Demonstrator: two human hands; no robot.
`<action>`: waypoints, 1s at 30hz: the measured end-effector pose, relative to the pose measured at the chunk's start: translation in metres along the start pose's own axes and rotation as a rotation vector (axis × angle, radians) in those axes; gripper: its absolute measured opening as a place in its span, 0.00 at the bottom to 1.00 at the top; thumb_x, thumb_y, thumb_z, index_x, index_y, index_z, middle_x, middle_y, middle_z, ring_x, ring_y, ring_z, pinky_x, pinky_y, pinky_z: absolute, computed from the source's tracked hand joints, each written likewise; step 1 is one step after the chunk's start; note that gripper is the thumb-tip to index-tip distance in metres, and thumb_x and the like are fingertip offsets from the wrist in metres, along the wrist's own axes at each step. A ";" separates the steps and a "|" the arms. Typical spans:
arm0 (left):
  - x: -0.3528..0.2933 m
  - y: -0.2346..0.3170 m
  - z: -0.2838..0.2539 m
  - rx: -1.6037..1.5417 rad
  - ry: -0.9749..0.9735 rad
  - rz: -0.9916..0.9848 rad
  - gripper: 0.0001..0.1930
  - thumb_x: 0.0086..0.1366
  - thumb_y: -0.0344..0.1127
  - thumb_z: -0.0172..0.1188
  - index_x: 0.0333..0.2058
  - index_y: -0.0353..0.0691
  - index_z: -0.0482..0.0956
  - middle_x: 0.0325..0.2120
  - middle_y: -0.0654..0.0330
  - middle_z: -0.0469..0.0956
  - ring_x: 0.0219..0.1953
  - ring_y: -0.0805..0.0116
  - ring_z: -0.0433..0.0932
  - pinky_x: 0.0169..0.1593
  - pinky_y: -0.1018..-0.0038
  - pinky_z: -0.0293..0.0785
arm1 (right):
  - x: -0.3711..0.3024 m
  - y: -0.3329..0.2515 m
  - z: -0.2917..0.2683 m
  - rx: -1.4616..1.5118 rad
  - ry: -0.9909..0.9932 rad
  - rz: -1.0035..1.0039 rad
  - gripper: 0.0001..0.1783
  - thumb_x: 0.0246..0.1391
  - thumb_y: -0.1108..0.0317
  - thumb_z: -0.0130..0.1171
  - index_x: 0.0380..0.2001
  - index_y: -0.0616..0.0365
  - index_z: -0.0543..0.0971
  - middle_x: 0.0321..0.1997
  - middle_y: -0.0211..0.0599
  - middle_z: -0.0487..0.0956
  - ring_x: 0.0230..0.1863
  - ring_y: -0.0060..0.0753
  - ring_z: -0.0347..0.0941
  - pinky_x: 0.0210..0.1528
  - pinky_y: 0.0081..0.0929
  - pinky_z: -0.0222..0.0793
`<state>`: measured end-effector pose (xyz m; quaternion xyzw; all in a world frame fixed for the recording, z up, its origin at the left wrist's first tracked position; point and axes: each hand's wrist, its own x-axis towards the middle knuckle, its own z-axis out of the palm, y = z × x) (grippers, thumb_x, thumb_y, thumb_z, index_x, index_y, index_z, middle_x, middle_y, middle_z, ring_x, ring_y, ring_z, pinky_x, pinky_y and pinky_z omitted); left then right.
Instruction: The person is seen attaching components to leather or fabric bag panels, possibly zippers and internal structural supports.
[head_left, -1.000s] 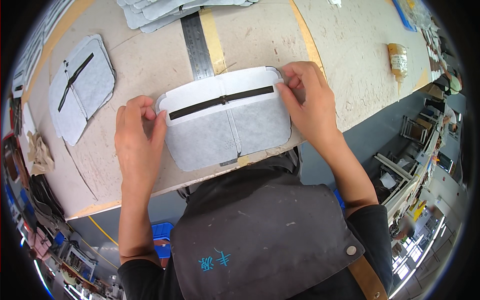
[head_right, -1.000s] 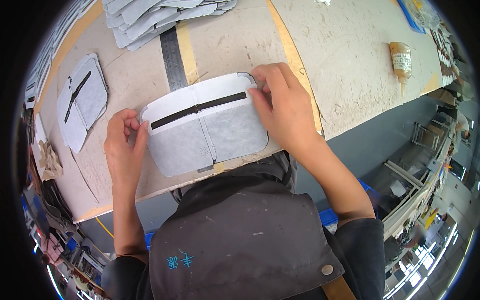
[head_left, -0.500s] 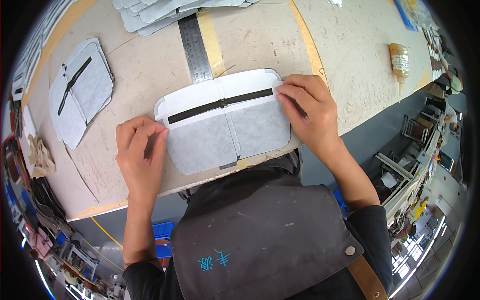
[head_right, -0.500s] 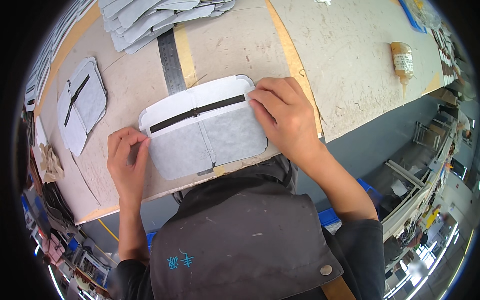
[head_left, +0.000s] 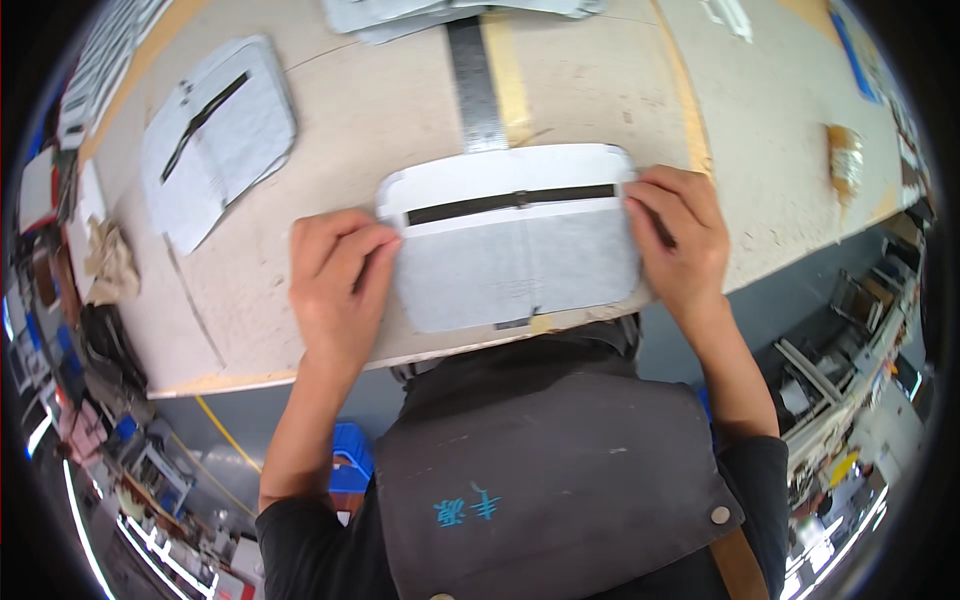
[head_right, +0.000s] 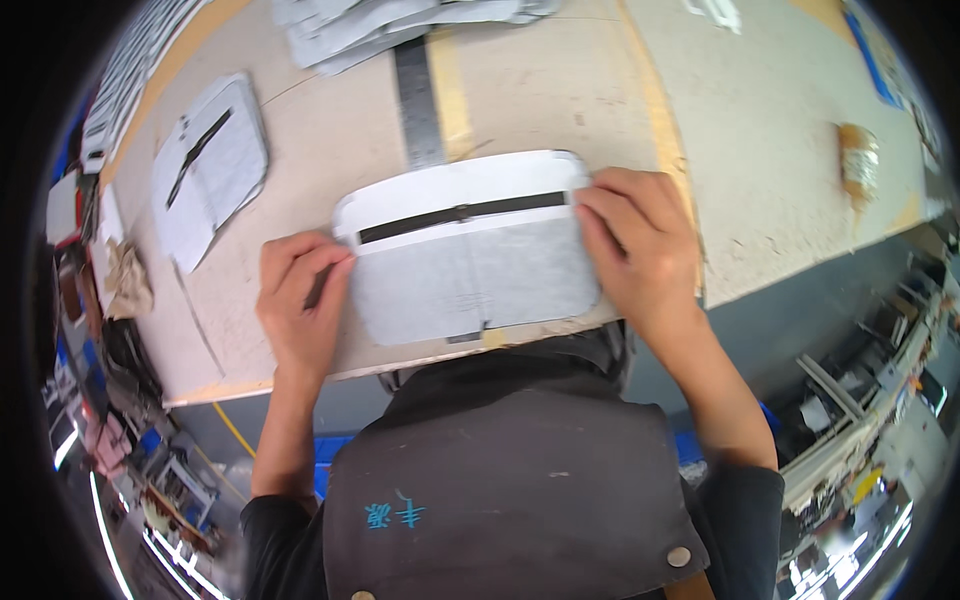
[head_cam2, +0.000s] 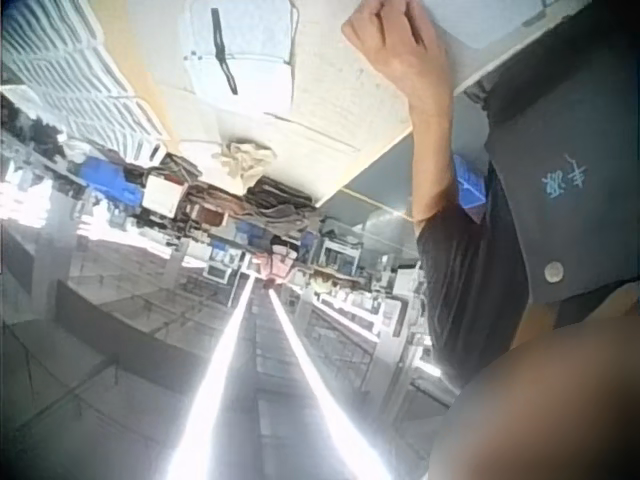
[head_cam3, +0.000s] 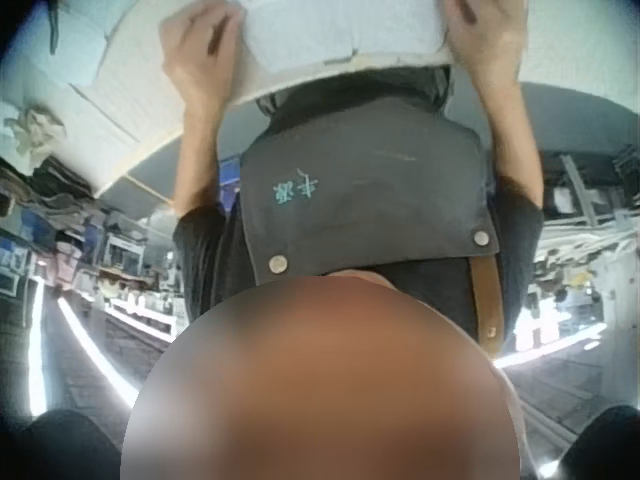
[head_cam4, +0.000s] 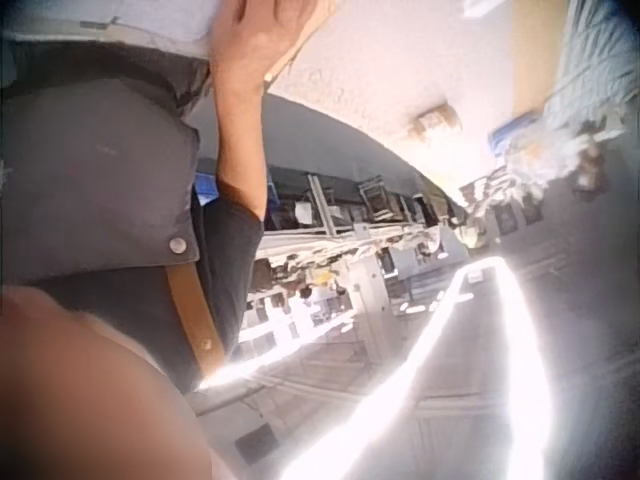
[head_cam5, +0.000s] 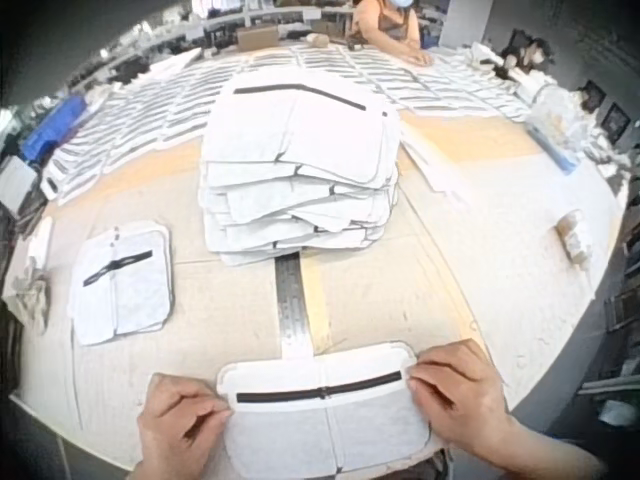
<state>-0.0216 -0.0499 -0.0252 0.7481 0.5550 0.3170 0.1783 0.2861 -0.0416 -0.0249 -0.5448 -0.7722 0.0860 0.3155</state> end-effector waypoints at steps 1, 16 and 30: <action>-0.001 -0.002 0.000 0.010 0.015 0.016 0.09 0.48 0.20 0.69 0.30 0.36 0.82 0.32 0.59 0.77 0.36 0.59 0.73 0.38 0.68 0.71 | 0.001 -0.001 0.001 0.030 -0.003 -0.027 0.12 0.41 0.82 0.68 0.33 0.62 0.82 0.38 0.37 0.80 0.38 0.41 0.75 0.38 0.33 0.73; -0.004 -0.009 0.001 0.094 0.000 0.183 0.15 0.42 0.19 0.69 0.32 0.38 0.84 0.32 0.61 0.76 0.35 0.61 0.72 0.31 0.72 0.73 | 0.000 -0.003 0.001 -0.016 -0.044 0.003 0.12 0.42 0.82 0.67 0.34 0.63 0.82 0.39 0.39 0.79 0.38 0.41 0.75 0.39 0.31 0.71; 0.005 0.000 -0.006 0.087 -0.023 0.124 0.16 0.47 0.21 0.69 0.37 0.37 0.83 0.34 0.59 0.76 0.35 0.60 0.73 0.36 0.70 0.74 | -0.002 -0.004 0.001 0.011 -0.027 0.085 0.15 0.44 0.80 0.68 0.38 0.62 0.79 0.43 0.42 0.77 0.41 0.43 0.75 0.41 0.32 0.73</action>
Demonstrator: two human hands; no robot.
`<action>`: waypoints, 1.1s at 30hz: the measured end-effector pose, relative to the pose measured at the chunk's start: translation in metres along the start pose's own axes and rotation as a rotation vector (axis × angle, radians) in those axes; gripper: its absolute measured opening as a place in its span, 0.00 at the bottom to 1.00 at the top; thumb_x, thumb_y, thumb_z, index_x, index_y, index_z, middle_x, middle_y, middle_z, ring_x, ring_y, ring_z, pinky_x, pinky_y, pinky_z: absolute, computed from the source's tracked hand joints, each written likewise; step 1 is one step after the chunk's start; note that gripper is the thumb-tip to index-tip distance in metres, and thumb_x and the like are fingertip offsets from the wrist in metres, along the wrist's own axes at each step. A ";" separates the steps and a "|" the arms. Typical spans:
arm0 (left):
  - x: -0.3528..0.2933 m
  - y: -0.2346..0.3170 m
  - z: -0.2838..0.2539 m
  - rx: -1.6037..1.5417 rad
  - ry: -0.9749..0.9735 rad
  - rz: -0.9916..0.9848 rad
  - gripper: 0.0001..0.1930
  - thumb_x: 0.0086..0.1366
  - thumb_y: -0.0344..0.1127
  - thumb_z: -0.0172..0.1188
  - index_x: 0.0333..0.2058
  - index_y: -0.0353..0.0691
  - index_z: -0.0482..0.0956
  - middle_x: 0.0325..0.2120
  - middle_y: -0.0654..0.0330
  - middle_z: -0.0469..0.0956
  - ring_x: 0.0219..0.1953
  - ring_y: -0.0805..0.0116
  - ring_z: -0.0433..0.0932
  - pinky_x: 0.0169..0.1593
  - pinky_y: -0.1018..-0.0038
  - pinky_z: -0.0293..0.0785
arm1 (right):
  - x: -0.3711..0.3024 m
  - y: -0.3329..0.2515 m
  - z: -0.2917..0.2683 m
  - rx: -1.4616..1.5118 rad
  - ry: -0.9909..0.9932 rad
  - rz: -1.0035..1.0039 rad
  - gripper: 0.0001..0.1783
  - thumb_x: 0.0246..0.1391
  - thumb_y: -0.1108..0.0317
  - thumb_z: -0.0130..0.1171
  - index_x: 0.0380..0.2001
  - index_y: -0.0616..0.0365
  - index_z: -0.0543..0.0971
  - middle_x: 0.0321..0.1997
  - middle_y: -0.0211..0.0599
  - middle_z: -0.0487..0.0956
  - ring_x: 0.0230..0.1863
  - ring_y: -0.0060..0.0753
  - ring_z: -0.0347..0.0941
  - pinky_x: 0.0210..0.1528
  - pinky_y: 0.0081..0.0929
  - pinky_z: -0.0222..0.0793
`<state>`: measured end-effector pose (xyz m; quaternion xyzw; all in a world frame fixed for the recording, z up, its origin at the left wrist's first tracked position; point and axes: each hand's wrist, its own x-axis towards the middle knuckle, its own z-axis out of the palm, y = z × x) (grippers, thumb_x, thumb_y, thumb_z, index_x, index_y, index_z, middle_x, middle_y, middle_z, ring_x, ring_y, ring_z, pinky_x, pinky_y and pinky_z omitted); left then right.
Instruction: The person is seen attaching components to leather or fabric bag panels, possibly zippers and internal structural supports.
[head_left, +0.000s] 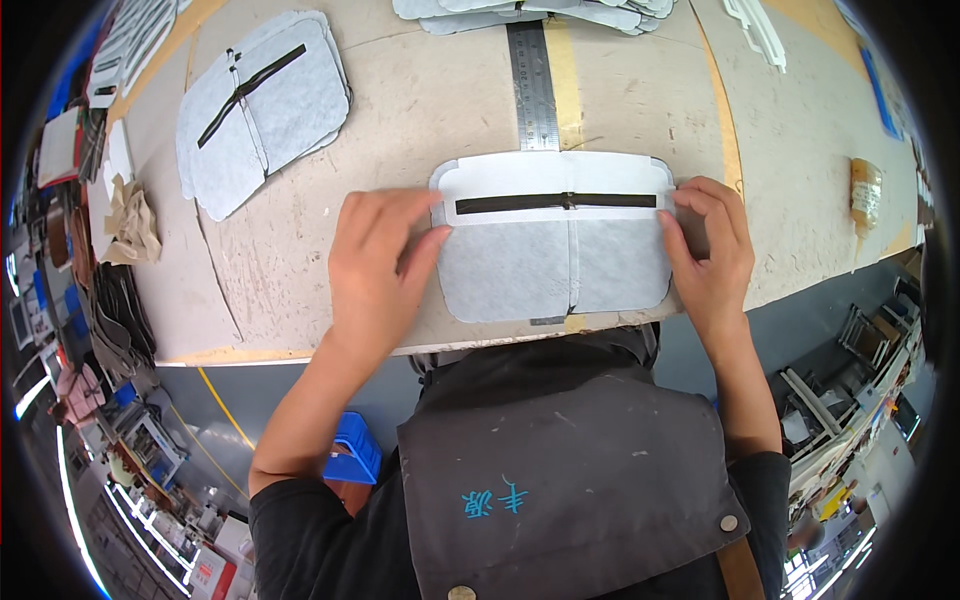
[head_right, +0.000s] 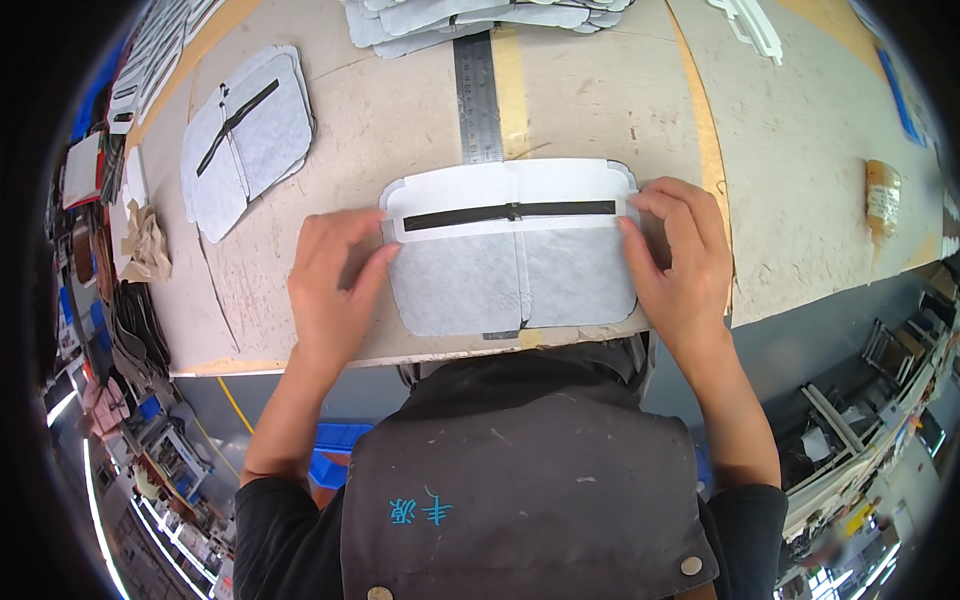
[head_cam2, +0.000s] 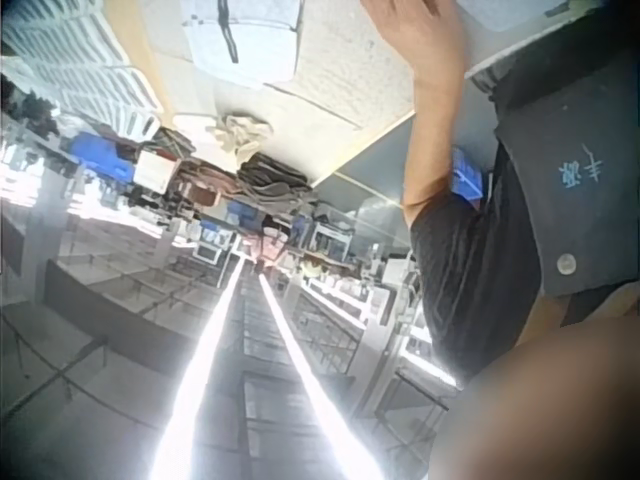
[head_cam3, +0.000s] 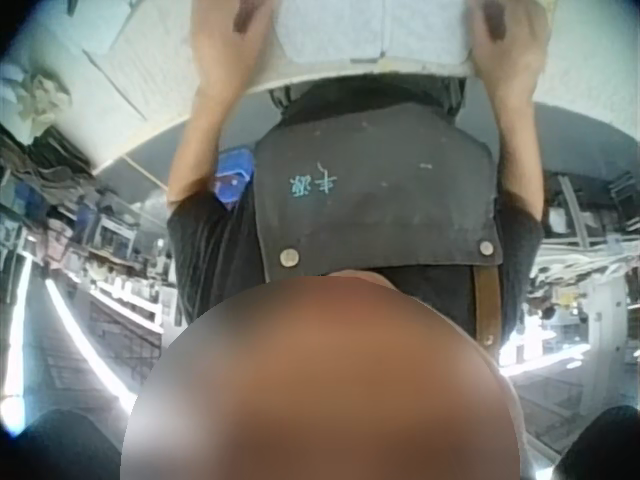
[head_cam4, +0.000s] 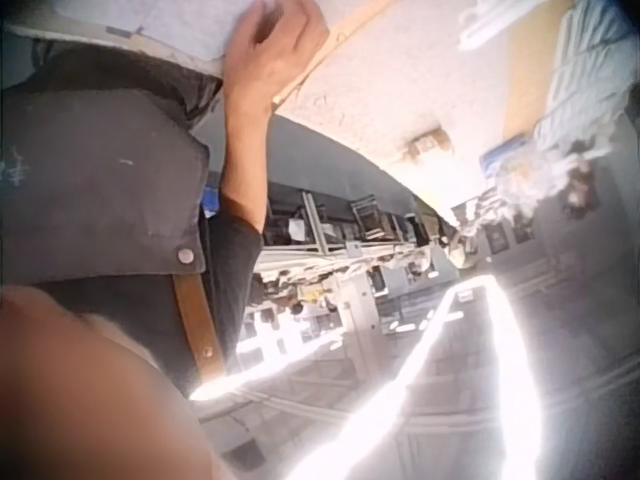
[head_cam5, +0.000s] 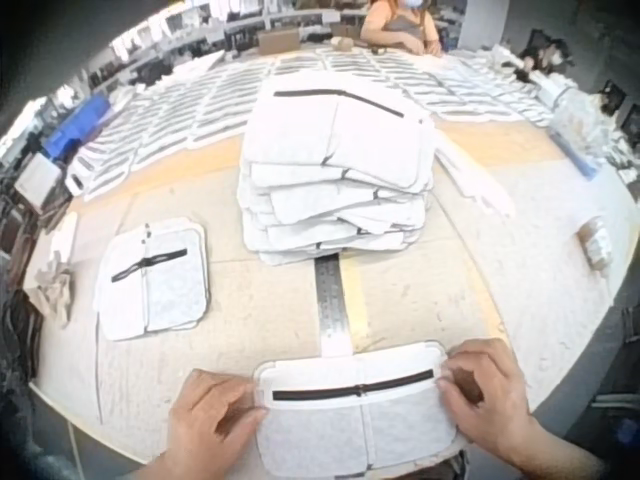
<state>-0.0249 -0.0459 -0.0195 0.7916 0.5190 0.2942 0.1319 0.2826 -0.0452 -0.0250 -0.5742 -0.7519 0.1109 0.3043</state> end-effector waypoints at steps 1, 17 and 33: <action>0.003 0.002 -0.002 -0.083 -0.023 -0.135 0.15 0.50 0.22 0.69 0.38 0.37 0.82 0.35 0.58 0.76 0.35 0.59 0.73 0.37 0.68 0.74 | 0.000 -0.002 -0.001 -0.009 -0.009 -0.024 0.15 0.44 0.80 0.68 0.38 0.62 0.79 0.43 0.42 0.77 0.41 0.43 0.75 0.41 0.32 0.73; 0.051 0.013 -0.019 -0.305 -0.441 -0.468 0.07 0.60 0.26 0.64 0.28 0.32 0.75 0.23 0.61 0.77 0.23 0.74 0.74 0.30 0.76 0.73 | 0.004 -0.079 0.024 0.266 -0.168 -0.066 0.17 0.47 0.75 0.69 0.42 0.61 0.78 0.45 0.44 0.76 0.44 0.45 0.77 0.44 0.35 0.75; -0.010 0.049 -0.105 -0.802 0.278 -0.286 0.03 0.70 0.25 0.53 0.40 0.32 0.73 0.34 0.56 0.76 0.34 0.73 0.77 0.36 0.80 0.72 | 0.050 -0.120 -0.003 1.320 -0.388 0.404 0.24 0.59 0.83 0.54 0.60 0.67 0.70 0.52 0.40 0.79 0.50 0.23 0.76 0.54 0.20 0.71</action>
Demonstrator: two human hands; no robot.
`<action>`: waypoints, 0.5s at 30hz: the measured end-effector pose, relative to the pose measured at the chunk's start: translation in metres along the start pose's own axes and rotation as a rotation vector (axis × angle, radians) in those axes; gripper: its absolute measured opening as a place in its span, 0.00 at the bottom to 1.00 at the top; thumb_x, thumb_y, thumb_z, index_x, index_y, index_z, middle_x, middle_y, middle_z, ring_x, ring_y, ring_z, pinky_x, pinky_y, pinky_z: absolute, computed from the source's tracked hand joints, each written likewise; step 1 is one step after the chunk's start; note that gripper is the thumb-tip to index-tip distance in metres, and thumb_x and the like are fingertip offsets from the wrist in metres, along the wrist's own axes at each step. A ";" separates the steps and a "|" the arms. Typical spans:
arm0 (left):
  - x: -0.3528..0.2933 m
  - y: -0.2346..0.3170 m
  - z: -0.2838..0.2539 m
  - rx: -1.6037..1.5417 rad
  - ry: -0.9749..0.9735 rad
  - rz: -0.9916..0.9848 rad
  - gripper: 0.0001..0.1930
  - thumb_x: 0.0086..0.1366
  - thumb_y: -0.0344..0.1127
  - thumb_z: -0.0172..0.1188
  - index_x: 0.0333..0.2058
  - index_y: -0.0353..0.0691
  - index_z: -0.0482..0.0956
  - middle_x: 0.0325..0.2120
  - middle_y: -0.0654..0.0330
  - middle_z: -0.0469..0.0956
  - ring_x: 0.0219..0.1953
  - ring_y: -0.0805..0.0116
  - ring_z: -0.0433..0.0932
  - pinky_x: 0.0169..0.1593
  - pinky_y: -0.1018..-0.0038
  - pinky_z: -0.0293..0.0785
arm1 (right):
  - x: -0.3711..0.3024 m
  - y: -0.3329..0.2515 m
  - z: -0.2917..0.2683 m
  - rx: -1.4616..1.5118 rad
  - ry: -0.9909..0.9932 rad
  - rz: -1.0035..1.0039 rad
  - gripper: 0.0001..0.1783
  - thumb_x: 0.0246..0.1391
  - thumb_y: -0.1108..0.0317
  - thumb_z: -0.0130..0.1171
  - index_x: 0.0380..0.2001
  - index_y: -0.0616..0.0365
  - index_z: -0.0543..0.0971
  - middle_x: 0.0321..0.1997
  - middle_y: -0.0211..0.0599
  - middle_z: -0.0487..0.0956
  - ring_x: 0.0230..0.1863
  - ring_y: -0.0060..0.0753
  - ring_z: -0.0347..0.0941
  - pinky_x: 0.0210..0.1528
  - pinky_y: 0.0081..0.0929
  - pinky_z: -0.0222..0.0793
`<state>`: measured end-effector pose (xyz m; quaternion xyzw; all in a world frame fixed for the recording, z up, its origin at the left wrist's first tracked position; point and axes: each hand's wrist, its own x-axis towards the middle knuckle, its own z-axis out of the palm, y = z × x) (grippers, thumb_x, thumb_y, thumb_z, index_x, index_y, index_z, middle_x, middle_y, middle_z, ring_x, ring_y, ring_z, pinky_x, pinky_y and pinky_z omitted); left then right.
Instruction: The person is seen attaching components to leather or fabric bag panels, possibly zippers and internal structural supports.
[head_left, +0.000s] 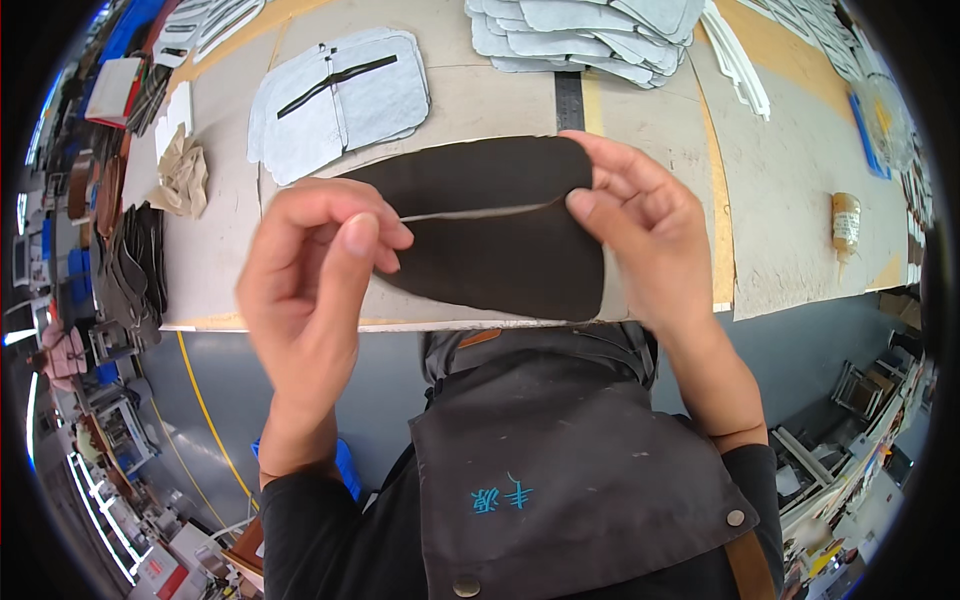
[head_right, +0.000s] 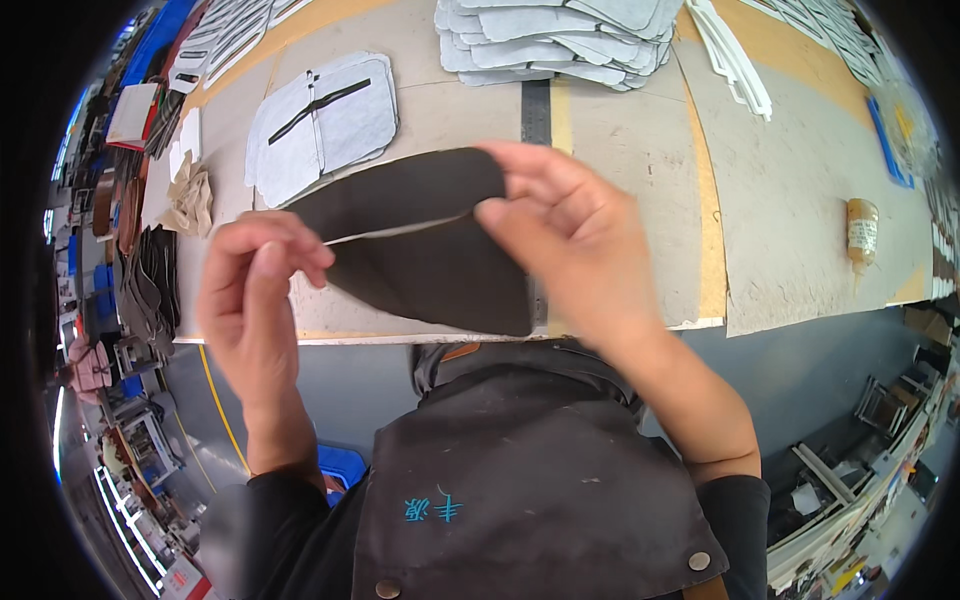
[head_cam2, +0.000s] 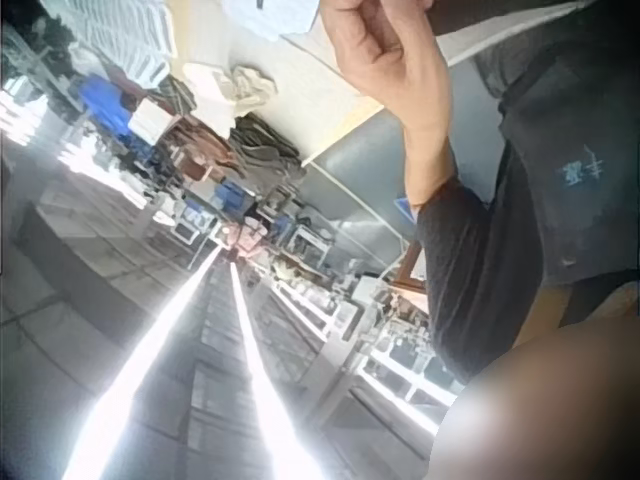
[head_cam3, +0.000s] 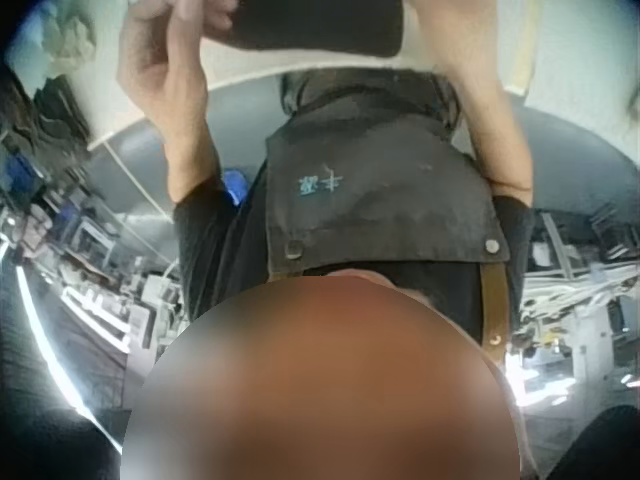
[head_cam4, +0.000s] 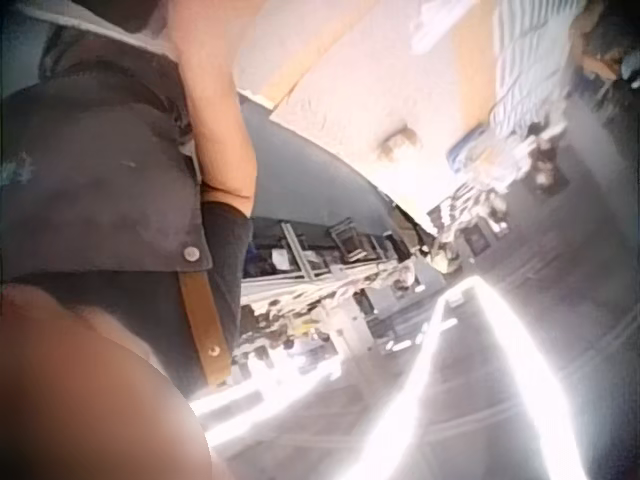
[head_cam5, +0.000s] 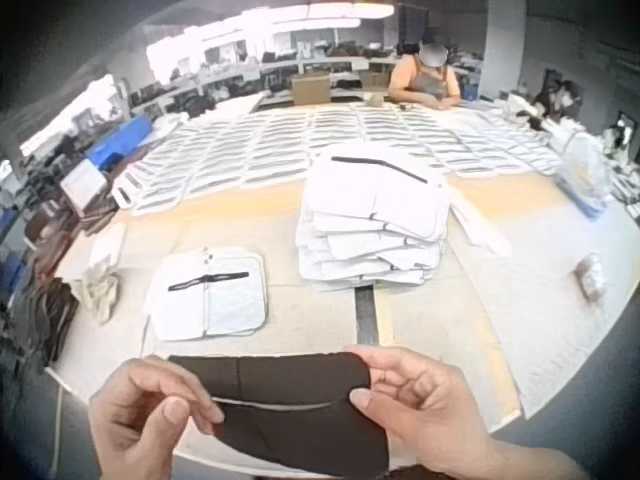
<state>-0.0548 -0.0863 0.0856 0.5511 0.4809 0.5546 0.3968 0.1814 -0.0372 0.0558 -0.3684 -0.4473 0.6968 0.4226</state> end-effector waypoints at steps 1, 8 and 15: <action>-0.002 -0.012 -0.003 0.068 0.013 -0.033 0.03 0.70 0.25 0.53 0.40 0.32 0.74 0.34 0.58 0.76 0.34 0.75 0.76 0.36 0.81 0.72 | 0.009 0.008 -0.012 -0.063 0.065 0.052 0.24 0.59 0.82 0.55 0.59 0.67 0.71 0.52 0.40 0.79 0.50 0.24 0.76 0.55 0.21 0.71; -0.032 -0.081 -0.013 0.726 0.007 0.046 0.06 0.61 0.21 0.61 0.37 0.31 0.79 0.37 0.54 0.77 0.36 0.62 0.76 0.41 0.71 0.74 | 0.017 0.054 -0.058 -1.107 0.214 -0.370 0.24 0.52 0.81 0.59 0.54 0.63 0.74 0.54 0.44 0.74 0.54 0.43 0.72 0.54 0.32 0.71; -0.037 -0.098 -0.008 0.804 -0.051 0.212 0.11 0.55 0.18 0.62 0.38 0.32 0.80 0.40 0.53 0.78 0.42 0.53 0.74 0.44 0.65 0.73 | 0.004 0.059 -0.043 -1.254 0.075 -0.414 0.21 0.49 0.82 0.59 0.49 0.63 0.77 0.56 0.41 0.72 0.57 0.49 0.66 0.58 0.38 0.67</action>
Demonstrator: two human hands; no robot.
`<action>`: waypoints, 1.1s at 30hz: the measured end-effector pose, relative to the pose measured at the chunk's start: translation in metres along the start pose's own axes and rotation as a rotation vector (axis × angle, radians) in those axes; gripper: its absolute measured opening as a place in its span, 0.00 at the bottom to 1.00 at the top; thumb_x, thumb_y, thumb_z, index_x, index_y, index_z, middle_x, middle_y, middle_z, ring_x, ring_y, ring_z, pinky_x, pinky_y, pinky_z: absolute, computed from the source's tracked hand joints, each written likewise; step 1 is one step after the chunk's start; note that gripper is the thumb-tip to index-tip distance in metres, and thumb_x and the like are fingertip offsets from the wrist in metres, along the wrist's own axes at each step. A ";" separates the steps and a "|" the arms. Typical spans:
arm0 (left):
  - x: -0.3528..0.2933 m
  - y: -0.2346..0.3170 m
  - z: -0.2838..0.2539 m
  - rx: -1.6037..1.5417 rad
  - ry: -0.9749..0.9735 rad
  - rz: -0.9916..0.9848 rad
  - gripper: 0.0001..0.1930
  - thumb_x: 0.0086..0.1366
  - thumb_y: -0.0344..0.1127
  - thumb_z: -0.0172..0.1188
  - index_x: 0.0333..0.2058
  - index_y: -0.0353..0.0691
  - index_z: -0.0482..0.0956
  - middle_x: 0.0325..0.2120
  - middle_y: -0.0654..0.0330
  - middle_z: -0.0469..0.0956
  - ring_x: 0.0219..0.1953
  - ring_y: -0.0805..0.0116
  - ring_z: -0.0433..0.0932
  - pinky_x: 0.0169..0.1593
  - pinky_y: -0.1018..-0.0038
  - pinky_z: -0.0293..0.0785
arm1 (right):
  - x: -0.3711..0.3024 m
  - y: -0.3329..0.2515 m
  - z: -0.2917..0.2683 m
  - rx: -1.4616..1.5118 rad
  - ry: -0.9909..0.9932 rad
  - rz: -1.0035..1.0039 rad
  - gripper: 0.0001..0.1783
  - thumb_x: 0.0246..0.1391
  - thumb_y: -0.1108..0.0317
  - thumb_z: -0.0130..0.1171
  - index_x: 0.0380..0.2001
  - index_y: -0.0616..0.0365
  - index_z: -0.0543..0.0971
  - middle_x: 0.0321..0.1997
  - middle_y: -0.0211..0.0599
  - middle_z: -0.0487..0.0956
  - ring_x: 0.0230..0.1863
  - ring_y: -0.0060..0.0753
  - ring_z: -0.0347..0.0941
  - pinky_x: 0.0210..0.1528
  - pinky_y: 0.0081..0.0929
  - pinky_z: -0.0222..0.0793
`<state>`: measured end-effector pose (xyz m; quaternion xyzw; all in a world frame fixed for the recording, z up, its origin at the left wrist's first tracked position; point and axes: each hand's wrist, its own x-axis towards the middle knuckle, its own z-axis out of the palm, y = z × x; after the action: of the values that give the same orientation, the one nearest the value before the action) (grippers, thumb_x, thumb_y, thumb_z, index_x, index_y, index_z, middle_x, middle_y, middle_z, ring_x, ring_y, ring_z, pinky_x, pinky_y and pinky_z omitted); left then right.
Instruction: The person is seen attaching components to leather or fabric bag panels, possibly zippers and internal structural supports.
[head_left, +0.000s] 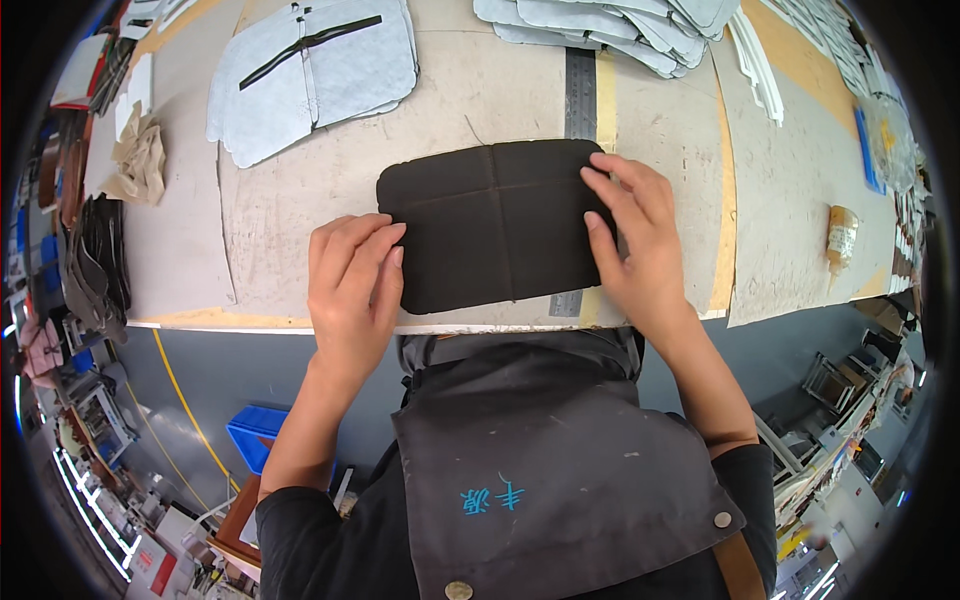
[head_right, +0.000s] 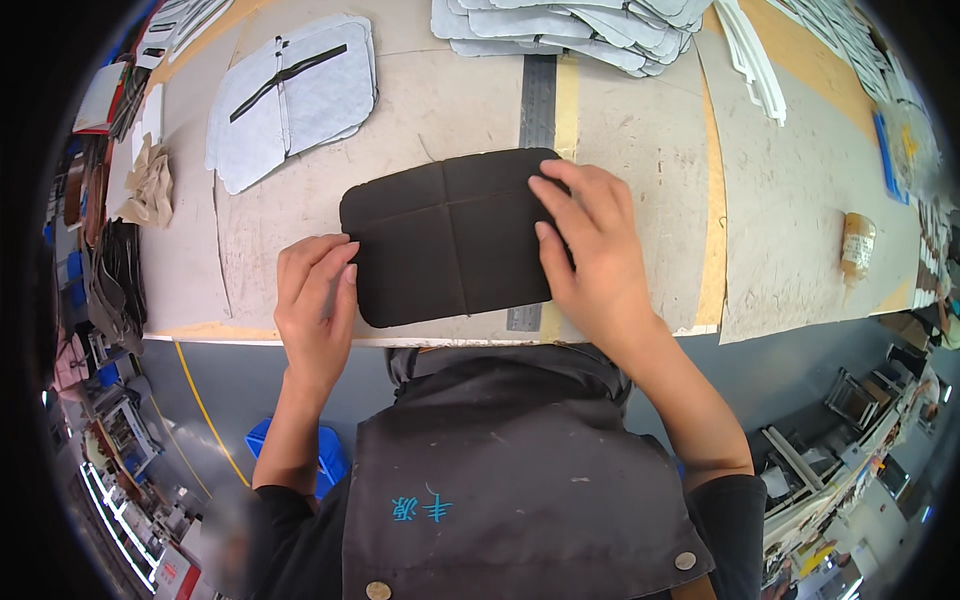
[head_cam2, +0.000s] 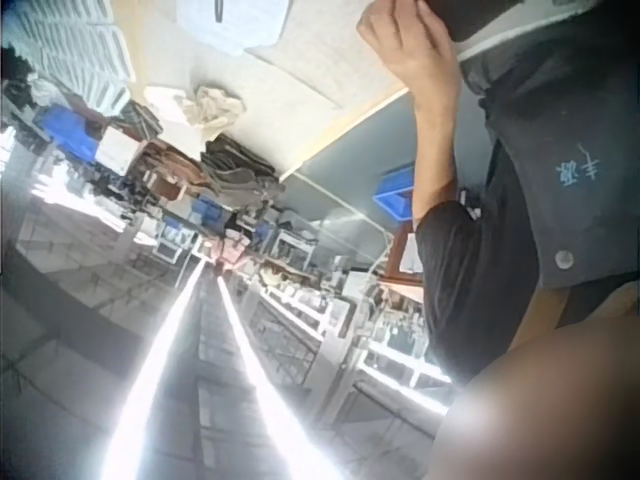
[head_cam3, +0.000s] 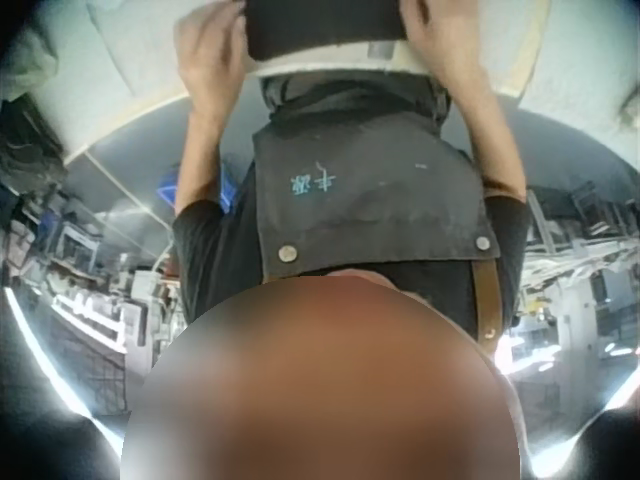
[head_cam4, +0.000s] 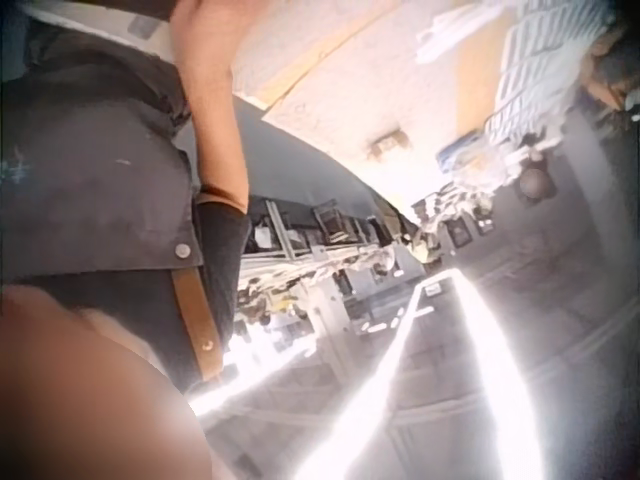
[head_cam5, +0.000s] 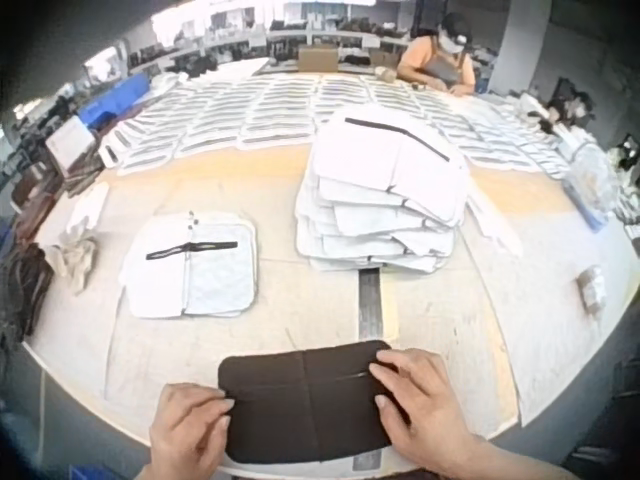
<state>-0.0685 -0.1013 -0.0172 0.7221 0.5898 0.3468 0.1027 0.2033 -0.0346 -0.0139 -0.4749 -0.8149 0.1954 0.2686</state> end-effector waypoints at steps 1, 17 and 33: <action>0.002 0.001 0.001 0.001 -0.010 0.031 0.12 0.55 0.17 0.61 0.39 0.32 0.81 0.41 0.53 0.78 0.43 0.53 0.75 0.46 0.65 0.73 | 0.001 -0.002 0.002 -0.013 0.007 -0.041 0.21 0.47 0.82 0.60 0.48 0.63 0.78 0.56 0.42 0.73 0.56 0.52 0.67 0.57 0.40 0.67; 0.015 0.026 0.030 -0.132 -0.129 0.189 0.15 0.48 0.20 0.66 0.38 0.33 0.80 0.41 0.53 0.76 0.42 0.51 0.73 0.42 0.63 0.74 | 0.029 0.011 -0.003 -0.012 -0.031 0.030 0.25 0.47 0.76 0.66 0.51 0.65 0.76 0.58 0.45 0.69 0.53 0.50 0.66 0.55 0.38 0.68; 0.020 0.050 0.045 -0.214 -0.133 0.138 0.14 0.50 0.20 0.66 0.39 0.33 0.80 0.41 0.53 0.77 0.42 0.53 0.74 0.43 0.64 0.73 | 0.056 0.010 -0.027 0.213 -0.390 0.426 0.28 0.48 0.76 0.68 0.54 0.58 0.74 0.28 0.28 0.72 0.26 0.19 0.66 0.30 0.21 0.66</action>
<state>-0.0007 -0.0853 -0.0148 0.7671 0.4904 0.3654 0.1939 0.2039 0.0210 0.0158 -0.5579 -0.7080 0.4191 0.1086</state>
